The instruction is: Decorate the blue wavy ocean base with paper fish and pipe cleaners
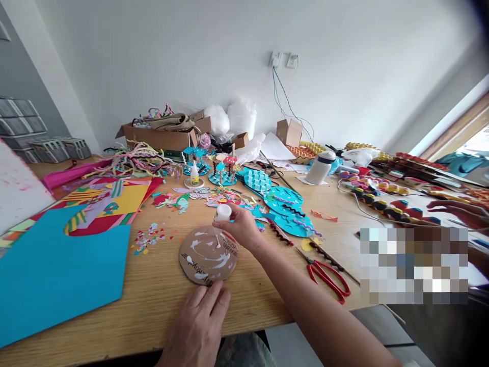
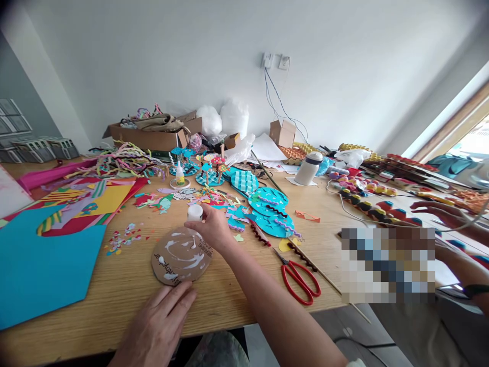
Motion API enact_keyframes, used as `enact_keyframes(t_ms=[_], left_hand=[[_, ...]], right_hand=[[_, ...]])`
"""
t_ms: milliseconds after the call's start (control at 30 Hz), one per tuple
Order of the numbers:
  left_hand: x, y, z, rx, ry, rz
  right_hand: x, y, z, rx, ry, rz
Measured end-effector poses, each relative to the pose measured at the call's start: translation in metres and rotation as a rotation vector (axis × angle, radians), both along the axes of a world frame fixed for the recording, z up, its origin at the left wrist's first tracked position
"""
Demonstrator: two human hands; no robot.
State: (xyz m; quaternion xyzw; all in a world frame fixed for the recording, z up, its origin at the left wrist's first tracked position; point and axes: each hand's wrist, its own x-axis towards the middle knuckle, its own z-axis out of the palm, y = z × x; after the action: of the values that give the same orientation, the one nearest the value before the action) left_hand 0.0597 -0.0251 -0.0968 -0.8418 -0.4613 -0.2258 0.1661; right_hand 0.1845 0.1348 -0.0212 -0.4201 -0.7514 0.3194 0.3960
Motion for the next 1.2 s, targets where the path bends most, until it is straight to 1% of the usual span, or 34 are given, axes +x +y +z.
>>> enact_keyframes(t_ms=[67, 233, 333, 400, 533, 667, 733, 800, 867, 933, 1000, 1067, 1100, 1133, 1200], left_hand=[[0.001, 0.001, 0.004, 0.021, -0.019, 0.001], [0.003, 0.000, 0.013, 0.054, -0.035, -0.014], [0.001, 0.000, 0.014, 0.076, -0.040, -0.016], [-0.002, 0.000, 0.014, 0.059, -0.028, -0.031], [-0.009, 0.001, 0.016, 0.016, 0.000, -0.087], [-0.014, 0.006, 0.028, 0.016, -0.007, -0.131], [-0.019, 0.013, 0.037, 0.019, -0.067, -0.124], [-0.030, 0.020, 0.045, -0.028, -0.205, -0.077], [-0.044, 0.026, 0.048, -0.146, -0.446, 0.000], [-0.058, 0.026, 0.047, -0.344, -0.773, 0.088], [-0.068, 0.020, 0.044, -0.568, -1.152, 0.162], [-0.069, 0.013, 0.042, -0.736, -1.504, 0.198], [-0.068, 0.010, 0.043, -0.787, -1.650, 0.196], [-0.065, 0.007, 0.044, -0.821, -1.770, 0.186], [-0.060, 0.006, 0.047, -0.854, -1.937, 0.164]], right_hand=[[-0.004, 0.004, -0.001, -0.030, 0.042, 0.007], [-0.010, 0.007, -0.006, -0.124, 0.162, 0.074], [-0.008, 0.010, -0.004, -0.226, 0.383, 0.048], [-0.004, 0.011, -0.001, -0.300, 0.544, 0.031], [0.009, 0.008, 0.003, -0.434, 0.716, -0.023], [0.019, 0.000, -0.001, -0.576, 0.797, -0.066], [0.023, -0.002, -0.002, -0.621, 0.830, -0.070], [0.027, -0.003, -0.003, -0.651, 0.852, -0.067], [0.031, -0.004, -0.003, -0.672, 0.863, -0.060], [0.036, -0.004, -0.003, -0.689, 0.871, -0.057], [0.039, -0.004, -0.003, -0.705, 0.889, -0.064], [0.041, -0.004, -0.005, -0.719, 0.918, -0.074], [0.041, -0.005, -0.005, -0.726, 0.933, -0.077], [0.041, -0.006, -0.006, -0.733, 0.945, -0.079], [0.040, -0.008, -0.007, -0.743, 0.953, -0.075]])
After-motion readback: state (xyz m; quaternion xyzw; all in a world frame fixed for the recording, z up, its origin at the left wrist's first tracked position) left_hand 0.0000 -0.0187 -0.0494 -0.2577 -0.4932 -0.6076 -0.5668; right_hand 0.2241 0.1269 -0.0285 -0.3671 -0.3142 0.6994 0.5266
